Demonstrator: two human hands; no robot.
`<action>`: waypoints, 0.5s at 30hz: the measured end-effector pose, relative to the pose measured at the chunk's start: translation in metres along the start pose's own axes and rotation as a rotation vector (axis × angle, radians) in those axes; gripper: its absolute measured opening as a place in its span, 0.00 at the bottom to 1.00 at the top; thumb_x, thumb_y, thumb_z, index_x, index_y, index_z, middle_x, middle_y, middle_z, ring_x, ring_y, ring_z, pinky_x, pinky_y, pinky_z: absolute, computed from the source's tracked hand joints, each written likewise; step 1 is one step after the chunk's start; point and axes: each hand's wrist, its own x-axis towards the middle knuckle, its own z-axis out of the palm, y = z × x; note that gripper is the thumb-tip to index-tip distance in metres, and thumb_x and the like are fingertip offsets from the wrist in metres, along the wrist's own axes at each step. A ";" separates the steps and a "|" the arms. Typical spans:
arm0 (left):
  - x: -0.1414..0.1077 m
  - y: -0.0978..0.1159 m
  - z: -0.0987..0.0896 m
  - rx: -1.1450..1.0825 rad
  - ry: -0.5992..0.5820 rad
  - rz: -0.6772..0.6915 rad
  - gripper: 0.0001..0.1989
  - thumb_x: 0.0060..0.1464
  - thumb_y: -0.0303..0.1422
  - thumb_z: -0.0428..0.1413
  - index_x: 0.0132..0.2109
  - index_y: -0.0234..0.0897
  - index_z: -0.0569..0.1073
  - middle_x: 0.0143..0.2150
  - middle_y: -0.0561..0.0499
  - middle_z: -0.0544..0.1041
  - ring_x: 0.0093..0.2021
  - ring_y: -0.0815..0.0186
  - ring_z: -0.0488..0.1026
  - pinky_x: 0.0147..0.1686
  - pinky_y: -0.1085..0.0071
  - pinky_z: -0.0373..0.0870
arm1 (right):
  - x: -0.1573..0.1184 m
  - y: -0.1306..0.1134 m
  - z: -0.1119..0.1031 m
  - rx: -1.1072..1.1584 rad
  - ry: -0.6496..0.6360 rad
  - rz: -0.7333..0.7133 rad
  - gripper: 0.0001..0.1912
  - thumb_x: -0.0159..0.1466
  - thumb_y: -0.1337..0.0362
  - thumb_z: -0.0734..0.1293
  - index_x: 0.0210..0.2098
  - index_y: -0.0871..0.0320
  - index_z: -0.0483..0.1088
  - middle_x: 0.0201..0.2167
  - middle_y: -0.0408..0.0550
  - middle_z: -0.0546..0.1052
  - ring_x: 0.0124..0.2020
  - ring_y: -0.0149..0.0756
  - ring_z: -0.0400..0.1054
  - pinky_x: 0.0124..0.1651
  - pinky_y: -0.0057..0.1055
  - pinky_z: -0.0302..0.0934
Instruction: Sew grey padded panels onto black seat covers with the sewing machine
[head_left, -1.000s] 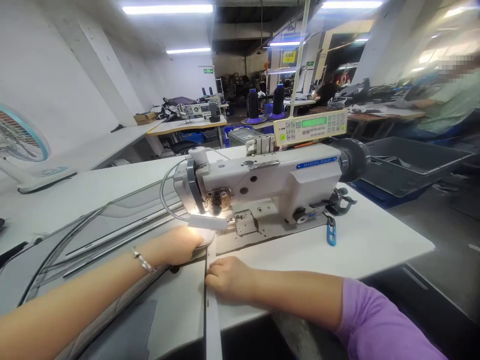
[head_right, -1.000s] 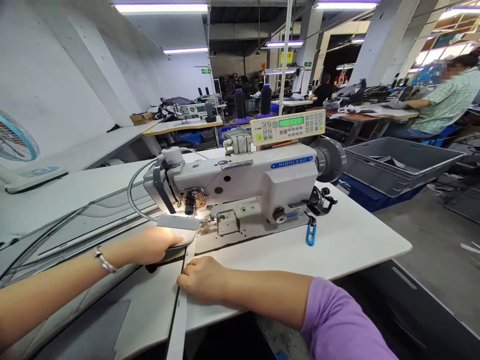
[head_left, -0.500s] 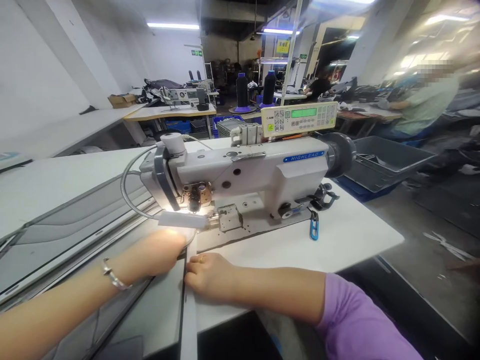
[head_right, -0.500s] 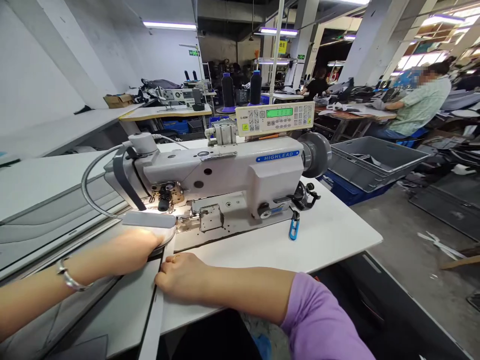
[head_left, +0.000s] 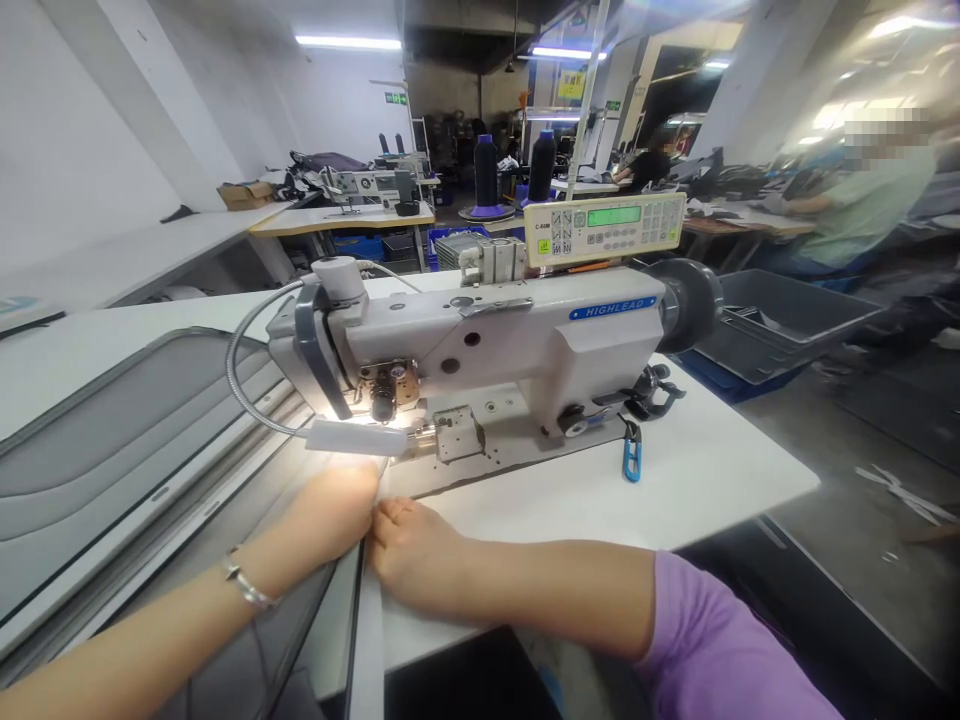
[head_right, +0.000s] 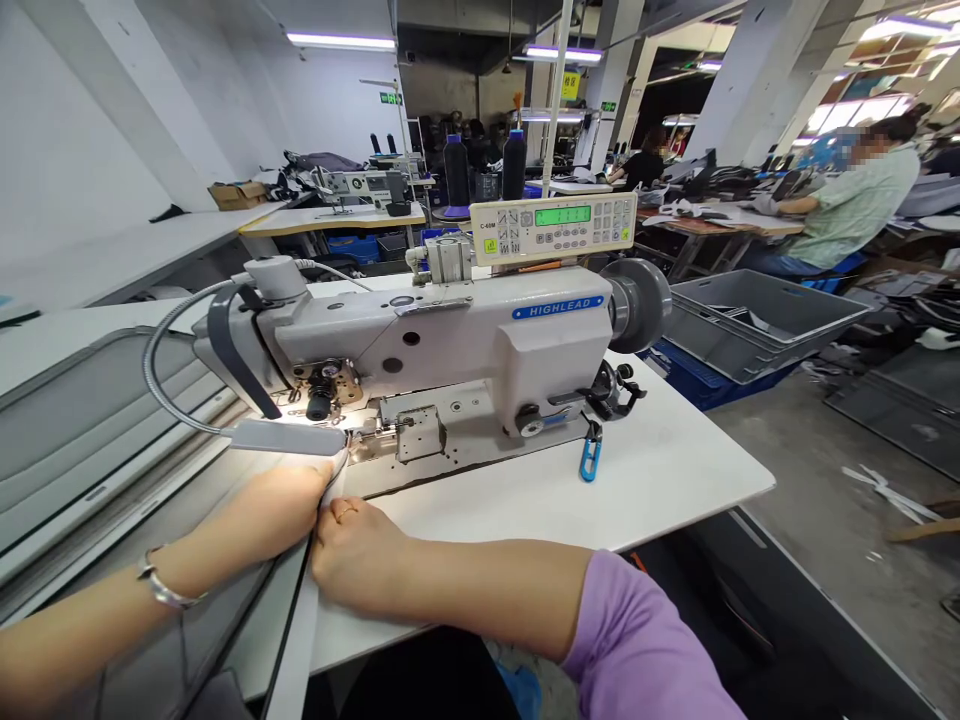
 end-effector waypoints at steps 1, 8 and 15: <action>0.001 0.001 0.000 0.002 -0.009 -0.011 0.15 0.51 0.20 0.45 0.43 0.27 0.71 0.34 0.38 0.77 0.35 0.54 0.76 0.35 0.63 0.69 | 0.000 -0.001 -0.001 -0.006 0.005 0.008 0.10 0.62 0.71 0.59 0.35 0.68 0.72 0.34 0.58 0.71 0.37 0.42 0.63 0.43 0.39 0.60; 0.010 -0.001 0.002 0.013 0.028 0.000 0.16 0.52 0.21 0.43 0.45 0.30 0.71 0.39 0.39 0.77 0.39 0.56 0.75 0.40 0.64 0.69 | 0.002 -0.002 -0.002 -0.016 -0.053 0.064 0.15 0.61 0.67 0.60 0.41 0.71 0.73 0.42 0.65 0.72 0.45 0.50 0.64 0.52 0.44 0.58; 0.021 -0.012 0.011 0.029 0.237 0.115 0.15 0.51 0.21 0.44 0.41 0.30 0.73 0.41 0.39 0.76 0.43 0.57 0.73 0.45 0.64 0.68 | 0.005 0.001 0.006 -0.034 -0.049 0.119 0.19 0.63 0.67 0.58 0.48 0.75 0.69 0.49 0.70 0.70 0.52 0.53 0.62 0.58 0.46 0.54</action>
